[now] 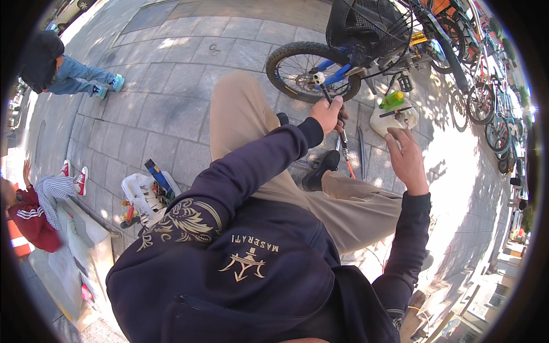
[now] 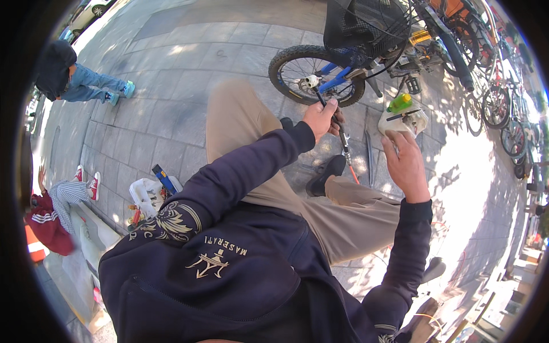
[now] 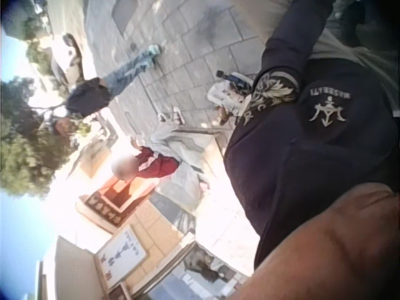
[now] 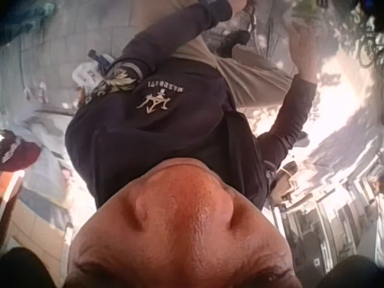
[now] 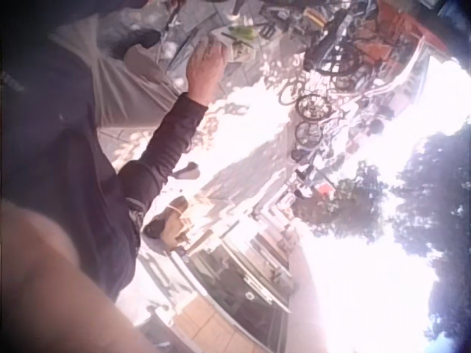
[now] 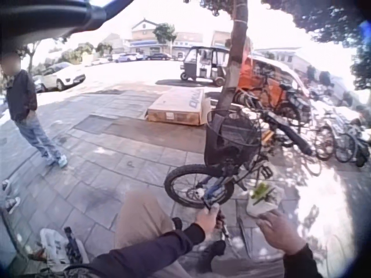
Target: The person sits on the ground and works on a blue bicycle, using a wrench to loosen the front wheel axle nuts and remove the wheel. They then use a hand pump to inflate the tire and reattach the wheel to the frame.
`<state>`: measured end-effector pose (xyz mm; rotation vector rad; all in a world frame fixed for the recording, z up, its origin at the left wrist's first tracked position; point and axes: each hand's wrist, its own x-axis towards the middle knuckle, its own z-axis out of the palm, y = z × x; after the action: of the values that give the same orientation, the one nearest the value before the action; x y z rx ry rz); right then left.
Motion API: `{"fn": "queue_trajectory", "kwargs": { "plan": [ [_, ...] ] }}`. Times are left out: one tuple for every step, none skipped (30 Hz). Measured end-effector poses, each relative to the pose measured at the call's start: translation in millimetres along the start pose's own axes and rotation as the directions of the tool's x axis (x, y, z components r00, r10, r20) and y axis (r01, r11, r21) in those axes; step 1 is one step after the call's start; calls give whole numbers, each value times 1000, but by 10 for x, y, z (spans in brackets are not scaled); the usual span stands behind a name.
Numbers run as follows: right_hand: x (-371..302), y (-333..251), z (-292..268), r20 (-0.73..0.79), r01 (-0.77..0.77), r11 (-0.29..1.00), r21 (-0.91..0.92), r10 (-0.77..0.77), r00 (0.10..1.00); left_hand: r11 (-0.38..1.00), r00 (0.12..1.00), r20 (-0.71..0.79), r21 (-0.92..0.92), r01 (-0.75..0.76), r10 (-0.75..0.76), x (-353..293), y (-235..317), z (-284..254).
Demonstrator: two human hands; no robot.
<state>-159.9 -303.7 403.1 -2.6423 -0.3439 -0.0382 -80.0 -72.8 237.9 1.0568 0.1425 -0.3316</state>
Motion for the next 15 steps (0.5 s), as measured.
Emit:
{"fn": "queue_trajectory", "kwargs": {
  "plan": [
    [281,-158,142,-40,131,990,54,-129,991,998,999,20,48,-39,38,-55,28,-73],
    [504,-279,279,-49,239,969,64,-236,971,995,998,63,97,-33,27,-90,70,-113],
    [682,-346,406,-56,337,939,62,-334,941,984,989,135,159,-75,53,-97,91,-116],
    [869,-354,557,-14,360,921,151,-362,932,967,977,201,223,-122,77,-92,123,-145],
    [1009,-341,695,28,374,897,237,-391,920,945,958,269,279,-172,95,-86,153,-177],
    [1103,-313,830,70,359,887,289,-394,917,939,963,268,321,-120,31,-137,239,-190],
    [1209,-321,941,110,349,872,343,-406,907,936,959,282,331,-118,21,-138,247,-298],
    [1306,-347,1023,148,334,856,395,-418,896,932,955,298,342,-117,10,-125,254,-410],
    [1357,-399,1131,272,136,828,544,-328,905,929,950,311,354,-103,-13,-125,240,-541],
    [1387,-458,1238,403,-83,759,646,-246,881,917,947,313,396,-55,-78,-185,317,-592],
    [1450,-491,1338,506,-235,690,685,-219,834,905,951,296,423,-45,-91,-238,371,-637],
    [1515,-552,1464,603,-386,608,694,-199,772,891,956,273,454,-31,-105,-299,429,-710],
    [1566,-468,1688,498,-386,439,811,-174,850,883,953,281,468,-33,-114,-260,520,-731],
    [1589,-290,2080,390,-351,256,901,-121,913,685,929,291,726,-57,-231,-195,735,-843],
    [1649,-192,2336,287,-284,68,956,-52,956,416,906,257,904,-101,-337,-92,937,-1078]
  ]
}}
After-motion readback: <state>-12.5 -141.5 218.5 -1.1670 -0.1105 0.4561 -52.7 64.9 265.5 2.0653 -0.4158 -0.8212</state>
